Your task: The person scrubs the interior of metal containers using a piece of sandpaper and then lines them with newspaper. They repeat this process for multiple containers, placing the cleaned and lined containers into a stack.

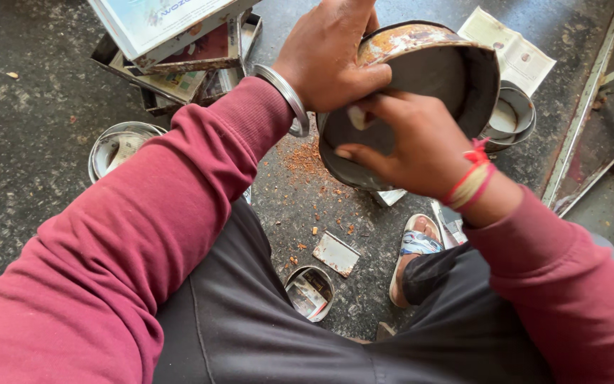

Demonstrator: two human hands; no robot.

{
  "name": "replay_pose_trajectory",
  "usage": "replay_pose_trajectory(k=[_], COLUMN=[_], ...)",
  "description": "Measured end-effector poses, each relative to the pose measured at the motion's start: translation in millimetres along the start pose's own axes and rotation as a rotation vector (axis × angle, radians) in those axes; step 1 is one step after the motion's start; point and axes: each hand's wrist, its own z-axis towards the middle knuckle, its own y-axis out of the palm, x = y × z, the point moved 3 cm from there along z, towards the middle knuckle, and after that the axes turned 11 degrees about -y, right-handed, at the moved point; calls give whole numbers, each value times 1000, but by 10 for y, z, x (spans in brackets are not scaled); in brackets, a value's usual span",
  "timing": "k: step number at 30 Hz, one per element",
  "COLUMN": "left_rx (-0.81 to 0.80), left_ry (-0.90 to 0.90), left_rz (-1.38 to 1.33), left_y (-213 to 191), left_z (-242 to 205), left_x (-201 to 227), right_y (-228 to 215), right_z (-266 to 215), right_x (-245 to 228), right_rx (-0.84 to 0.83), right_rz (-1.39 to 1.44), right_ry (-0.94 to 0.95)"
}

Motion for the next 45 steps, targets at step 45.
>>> replay_pose_trajectory(k=[45], left_rx=[-205], left_ry=[-270], left_rz=[298], left_y=[-107], left_z=[9], left_x=[-328], right_y=[775], right_z=[63], right_x=[-414], right_rx=[-127], right_rz=[-45], right_ry=[-185])
